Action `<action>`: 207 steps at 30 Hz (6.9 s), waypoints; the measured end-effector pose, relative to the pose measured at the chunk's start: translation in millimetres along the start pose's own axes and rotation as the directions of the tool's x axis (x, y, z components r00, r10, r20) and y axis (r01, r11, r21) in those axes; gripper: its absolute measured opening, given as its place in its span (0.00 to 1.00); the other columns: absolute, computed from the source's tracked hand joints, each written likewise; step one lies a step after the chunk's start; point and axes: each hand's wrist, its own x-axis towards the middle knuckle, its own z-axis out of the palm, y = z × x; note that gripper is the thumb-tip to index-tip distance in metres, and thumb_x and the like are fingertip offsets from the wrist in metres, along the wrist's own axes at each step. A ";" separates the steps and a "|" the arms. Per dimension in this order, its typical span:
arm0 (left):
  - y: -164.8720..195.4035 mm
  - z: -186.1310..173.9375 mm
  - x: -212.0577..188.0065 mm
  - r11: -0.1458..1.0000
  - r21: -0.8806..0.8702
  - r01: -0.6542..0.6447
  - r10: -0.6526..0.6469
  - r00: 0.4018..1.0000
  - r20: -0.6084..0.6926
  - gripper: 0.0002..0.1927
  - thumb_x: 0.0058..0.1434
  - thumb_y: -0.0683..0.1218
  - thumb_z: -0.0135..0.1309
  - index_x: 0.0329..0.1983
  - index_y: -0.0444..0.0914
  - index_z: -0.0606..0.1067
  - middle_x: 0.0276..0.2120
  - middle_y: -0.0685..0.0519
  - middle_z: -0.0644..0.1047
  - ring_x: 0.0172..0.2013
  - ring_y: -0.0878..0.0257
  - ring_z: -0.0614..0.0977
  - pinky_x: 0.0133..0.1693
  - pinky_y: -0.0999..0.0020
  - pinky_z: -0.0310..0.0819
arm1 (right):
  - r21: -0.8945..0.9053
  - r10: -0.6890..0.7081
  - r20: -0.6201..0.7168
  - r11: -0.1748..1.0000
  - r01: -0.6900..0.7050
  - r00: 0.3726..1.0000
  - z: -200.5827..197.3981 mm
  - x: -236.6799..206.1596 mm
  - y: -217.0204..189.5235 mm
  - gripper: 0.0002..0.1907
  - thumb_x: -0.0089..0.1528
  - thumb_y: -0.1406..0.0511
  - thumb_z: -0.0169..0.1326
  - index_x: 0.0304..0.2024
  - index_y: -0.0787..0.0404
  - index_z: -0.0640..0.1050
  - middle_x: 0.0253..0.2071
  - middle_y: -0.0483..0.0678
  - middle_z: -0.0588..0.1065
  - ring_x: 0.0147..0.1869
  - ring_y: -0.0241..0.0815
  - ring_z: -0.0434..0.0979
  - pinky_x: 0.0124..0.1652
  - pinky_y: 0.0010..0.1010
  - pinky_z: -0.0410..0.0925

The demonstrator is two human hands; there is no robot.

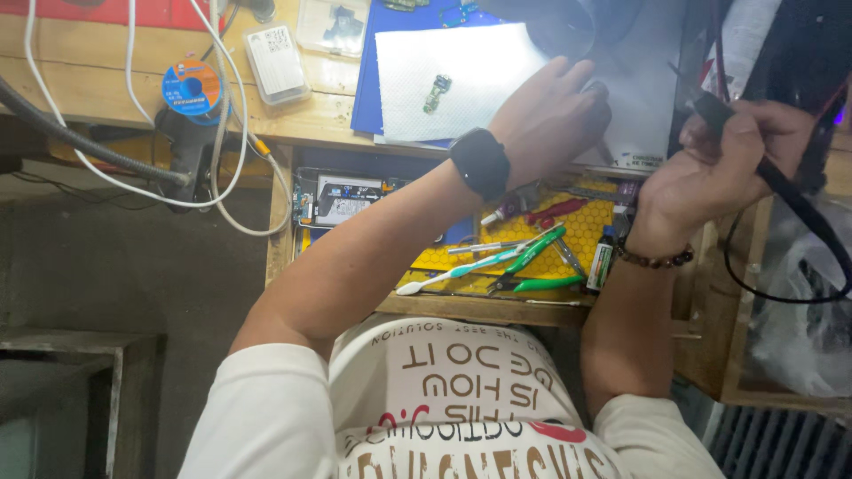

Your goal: The person handles a small electronic component on a workbench, using tweezers to position it and a soldering iron to apply heat. The person repeatedly adjusts the component and the tools while working under a microscope.

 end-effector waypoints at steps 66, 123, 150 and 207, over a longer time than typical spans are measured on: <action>-134.5 -166.2 -112.5 0.766 0.348 0.541 -0.520 0.839 -0.161 0.04 0.63 0.44 0.62 0.35 0.40 0.79 0.35 0.51 0.77 0.33 0.51 0.82 0.33 0.58 0.77 | -0.098 -0.030 0.278 0.993 0.060 0.960 31.1 -24.3 -2.2 0.05 0.69 0.71 0.49 0.42 0.71 0.71 0.28 0.54 0.71 0.23 0.39 0.67 0.25 0.24 0.63; -0.8 -152.5 -142.4 0.771 -0.192 0.607 -0.634 0.760 -0.145 0.13 0.59 0.35 0.62 0.48 0.34 0.80 0.40 0.48 0.81 0.42 0.53 0.83 0.46 0.61 0.78 | -0.510 0.219 0.611 0.844 0.166 0.761 132.1 -73.7 -33.3 0.10 0.67 0.66 0.63 0.48 0.63 0.80 0.31 0.44 0.78 0.28 0.27 0.74 0.25 0.20 0.64; -3.1 -151.7 -143.6 0.737 -0.239 0.633 -0.669 0.733 -0.123 0.12 0.60 0.36 0.62 0.48 0.35 0.80 0.41 0.48 0.81 0.43 0.54 0.84 0.43 0.63 0.80 | -0.558 0.299 0.552 0.826 0.079 0.779 131.0 -75.5 -28.1 0.12 0.67 0.63 0.63 0.49 0.64 0.82 0.26 0.41 0.78 0.24 0.25 0.72 0.23 0.17 0.59; -7.1 -131.4 -158.6 0.644 -0.407 0.648 -0.757 0.617 -0.216 0.09 0.63 0.36 0.61 0.46 0.35 0.81 0.40 0.50 0.80 0.36 0.62 0.84 0.37 0.70 0.79 | -0.506 0.168 0.617 0.833 0.224 0.769 127.7 -82.5 -24.3 0.08 0.65 0.69 0.62 0.46 0.63 0.79 0.32 0.46 0.79 0.29 0.31 0.76 0.28 0.22 0.68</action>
